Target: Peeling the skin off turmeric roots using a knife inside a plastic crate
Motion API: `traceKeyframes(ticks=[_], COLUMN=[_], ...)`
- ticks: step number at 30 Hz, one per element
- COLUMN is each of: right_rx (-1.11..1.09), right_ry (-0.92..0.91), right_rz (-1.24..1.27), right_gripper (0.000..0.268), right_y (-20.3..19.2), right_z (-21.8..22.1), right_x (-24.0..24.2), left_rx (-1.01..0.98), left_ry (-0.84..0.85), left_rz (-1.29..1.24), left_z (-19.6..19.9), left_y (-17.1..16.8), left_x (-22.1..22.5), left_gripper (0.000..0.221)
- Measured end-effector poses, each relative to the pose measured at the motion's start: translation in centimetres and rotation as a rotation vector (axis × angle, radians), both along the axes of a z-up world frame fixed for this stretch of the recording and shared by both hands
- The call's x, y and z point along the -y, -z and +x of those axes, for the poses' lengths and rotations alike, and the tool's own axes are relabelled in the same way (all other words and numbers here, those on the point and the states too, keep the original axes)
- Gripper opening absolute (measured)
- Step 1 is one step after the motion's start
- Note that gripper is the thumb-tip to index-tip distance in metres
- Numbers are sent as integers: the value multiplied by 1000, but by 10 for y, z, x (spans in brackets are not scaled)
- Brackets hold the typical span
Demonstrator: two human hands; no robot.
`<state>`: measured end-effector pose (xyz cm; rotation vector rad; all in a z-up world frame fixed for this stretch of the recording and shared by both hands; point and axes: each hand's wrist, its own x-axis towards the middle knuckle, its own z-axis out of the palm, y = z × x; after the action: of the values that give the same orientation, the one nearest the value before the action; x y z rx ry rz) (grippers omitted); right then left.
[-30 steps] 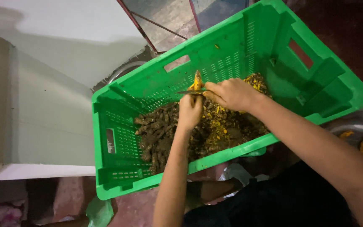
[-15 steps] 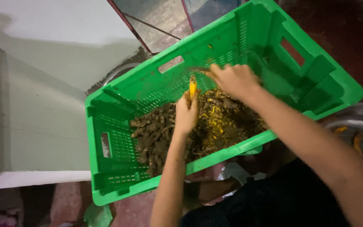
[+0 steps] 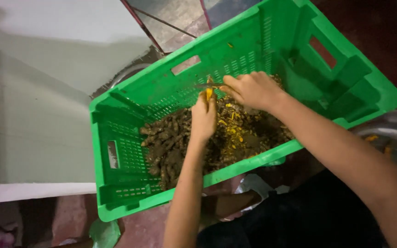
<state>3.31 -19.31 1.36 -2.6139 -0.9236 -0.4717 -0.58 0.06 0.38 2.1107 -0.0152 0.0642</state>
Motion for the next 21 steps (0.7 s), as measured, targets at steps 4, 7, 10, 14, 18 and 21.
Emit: traceKeyframes(ticks=[4,7,10,14,18,21], right_rx=[89,71,-82,-193,-174,-180], right_ry=[54,326,167,-83,-93,-85], right_rz=[-25,-23,104,160,56,36], right_gripper=[38,43,35,27,32,36], right_y=[16,50,19,-11,-3,1], right_z=[17,53,25,-6,-2,1], right_x=[3,18,15,-2,-15,-13], left_rx=[-5,-6,-20,-3,46,110], left_ry=[31,33,17,-21,-79,-45], left_rz=[2,60,30,-84,-65,11], left_z=[13,3,-12,6,19,17], left_y=[27,14,-22,15,34,32], left_x=[-10,-9,3,-6,-14,-12], left_gripper=[44,38,39,42,31,28])
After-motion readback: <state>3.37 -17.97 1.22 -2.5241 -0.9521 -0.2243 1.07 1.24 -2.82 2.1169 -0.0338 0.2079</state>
